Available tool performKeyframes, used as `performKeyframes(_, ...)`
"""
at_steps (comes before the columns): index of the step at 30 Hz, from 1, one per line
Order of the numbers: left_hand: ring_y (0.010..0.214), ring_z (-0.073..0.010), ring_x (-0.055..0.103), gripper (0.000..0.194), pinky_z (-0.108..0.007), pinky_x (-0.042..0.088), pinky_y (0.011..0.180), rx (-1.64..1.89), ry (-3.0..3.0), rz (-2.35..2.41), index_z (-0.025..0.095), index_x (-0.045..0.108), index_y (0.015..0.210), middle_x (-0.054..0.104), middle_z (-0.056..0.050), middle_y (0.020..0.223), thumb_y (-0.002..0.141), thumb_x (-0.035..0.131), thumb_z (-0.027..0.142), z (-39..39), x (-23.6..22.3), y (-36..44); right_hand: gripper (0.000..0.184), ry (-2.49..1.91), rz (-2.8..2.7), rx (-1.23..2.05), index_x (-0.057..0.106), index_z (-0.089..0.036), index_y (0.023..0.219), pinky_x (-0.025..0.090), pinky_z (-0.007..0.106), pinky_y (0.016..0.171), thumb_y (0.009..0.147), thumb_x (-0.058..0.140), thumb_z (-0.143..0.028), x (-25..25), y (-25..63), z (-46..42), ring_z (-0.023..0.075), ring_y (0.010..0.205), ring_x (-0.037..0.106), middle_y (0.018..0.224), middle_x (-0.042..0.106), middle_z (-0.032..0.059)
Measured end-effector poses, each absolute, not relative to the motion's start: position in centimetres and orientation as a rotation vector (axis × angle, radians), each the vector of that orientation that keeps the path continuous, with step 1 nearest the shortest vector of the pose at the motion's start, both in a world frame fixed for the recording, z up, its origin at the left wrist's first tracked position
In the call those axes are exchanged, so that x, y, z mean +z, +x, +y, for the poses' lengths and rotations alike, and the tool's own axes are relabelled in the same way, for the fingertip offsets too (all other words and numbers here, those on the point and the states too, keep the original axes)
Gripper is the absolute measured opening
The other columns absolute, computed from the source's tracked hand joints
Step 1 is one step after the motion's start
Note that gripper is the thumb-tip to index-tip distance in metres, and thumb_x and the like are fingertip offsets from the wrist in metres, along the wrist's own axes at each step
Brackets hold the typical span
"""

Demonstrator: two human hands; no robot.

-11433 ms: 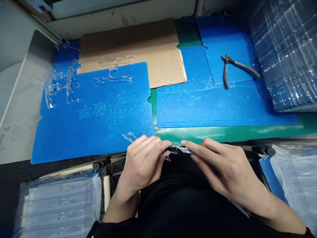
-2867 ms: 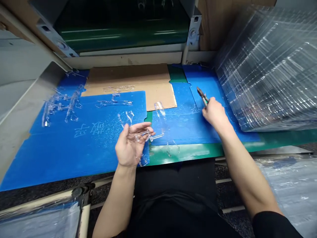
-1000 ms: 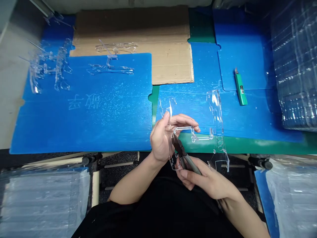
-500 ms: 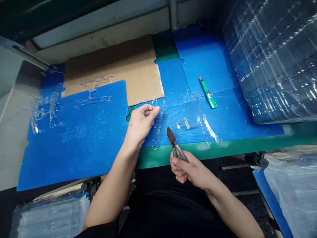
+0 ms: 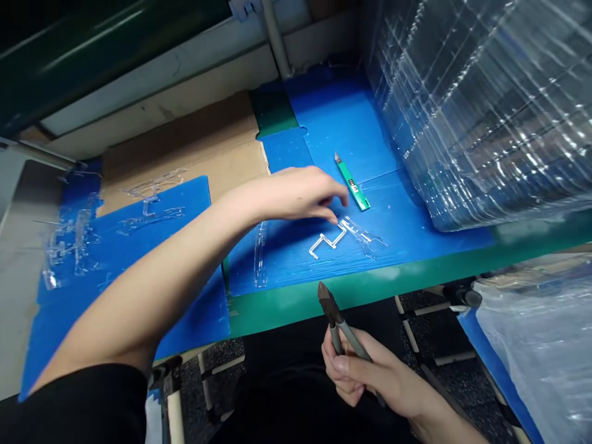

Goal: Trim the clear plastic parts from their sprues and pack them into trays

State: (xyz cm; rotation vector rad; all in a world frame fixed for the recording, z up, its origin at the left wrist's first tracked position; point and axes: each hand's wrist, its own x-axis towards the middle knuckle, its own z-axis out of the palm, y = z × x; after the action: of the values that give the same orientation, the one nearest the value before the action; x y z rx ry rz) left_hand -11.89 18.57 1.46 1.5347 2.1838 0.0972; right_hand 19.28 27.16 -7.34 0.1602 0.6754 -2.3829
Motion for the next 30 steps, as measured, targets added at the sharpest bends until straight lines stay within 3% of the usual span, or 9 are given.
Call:
performKeyframes(5, 0.065, -0.0139, 0.059, 0.011, -0.028, 0.031, 0.061, -0.159, 1.608, 1.908, 0.019, 0.078, 0.086, 0.073, -0.001, 0.078, 0.085, 0.084, 0.028, 23.8, 1.3, -12.6, 0.036, 0.197, 0.854, -2.353, 0.053, -0.020, 0.100, 0.033, 0.023, 0.060, 0.106, 0.073, -0.049, -6.8, 19.8, 27.6, 0.0076, 0.063, 0.037, 0.078, 0.041, -0.0058)
performKeyframes(8, 0.054, -0.0106, 0.054, 0.023, -0.025, 0.031, 0.057, 0.131, 1.447, 1.970, 0.017, 0.072, 0.068, 0.061, 0.002, 0.060, 0.082, 0.087, 0.027, 20.5, 3.3, -12.6, 0.038, 0.210, 1.004, -2.273, 0.055, -0.020, 0.105, 0.038, 0.027, 0.067, 0.107, 0.069, -0.055, -6.2, 19.7, 27.3, 0.0107, 0.070, 0.040, 0.082, 0.043, -0.0039)
performKeyframes(10, 0.048, -0.0096, 0.054, 0.033, -0.023, 0.034, 0.054, 0.448, 1.209, 2.068, 0.017, 0.068, 0.063, 0.059, 0.002, 0.054, 0.087, 0.086, 0.031, 16.9, 4.7, -11.6, 0.039, 0.208, 1.140, -2.222, 0.056, -0.020, 0.107, 0.040, 0.029, 0.071, 0.108, 0.066, -0.058, -5.7, 19.4, 27.0, 0.0127, 0.074, 0.041, 0.087, 0.045, -0.0020)
performKeyframes(14, 0.041, -0.0112, 0.056, 0.045, -0.022, 0.039, 0.043, 1.127, 0.646, 2.036, 0.018, 0.065, 0.069, 0.067, -0.003, 0.056, 0.094, 0.080, 0.052, 9.9, 4.0, -6.7, 0.038, 0.232, 1.535, -2.015, 0.057, -0.023, 0.108, 0.043, 0.033, 0.078, 0.110, 0.057, -0.061, -4.7, 17.9, 26.4, 0.0179, 0.084, 0.047, 0.098, 0.053, 0.0024)
performKeyframes(17, 0.041, -0.0108, 0.059, 0.045, -0.020, 0.039, 0.039, 1.437, 0.399, 1.885, 0.018, 0.064, 0.074, 0.070, -0.003, 0.059, 0.092, 0.083, 0.055, 6.6, 1.0, -2.6, 0.035, 0.215, 1.723, -1.819, 0.055, -0.025, 0.109, 0.043, 0.036, 0.086, 0.112, 0.053, -0.060, -4.1, 16.7, 25.8, 0.0211, 0.093, 0.051, 0.103, 0.058, 0.0031)
performKeyframes(25, 0.046, -0.0099, 0.064, 0.035, -0.017, 0.049, 0.045, 1.666, 0.261, 1.682, 0.016, 0.068, 0.078, 0.074, -0.002, 0.063, 0.092, 0.087, 0.041, 3.5, -2.8, 1.7, 0.036, 0.160, 1.801, -1.637, 0.056, -0.028, 0.113, 0.046, 0.045, 0.097, 0.111, 0.051, -0.064, -3.6, 16.1, 23.8, 0.0276, 0.107, 0.059, 0.114, 0.065, 0.0051)
performKeyframes(30, 0.046, -0.0096, 0.064, 0.037, -0.017, 0.049, 0.045, 1.696, 0.243, 1.682, 0.016, 0.068, 0.078, 0.074, -0.002, 0.063, 0.095, 0.084, 0.044, 2.8, -3.6, 2.0, 0.035, 0.152, 1.815, -1.627, 0.057, -0.027, 0.111, 0.046, 0.045, 0.094, 0.111, 0.053, -0.063, -3.5, 16.2, 23.6, 0.0276, 0.104, 0.060, 0.112, 0.066, 0.0051)
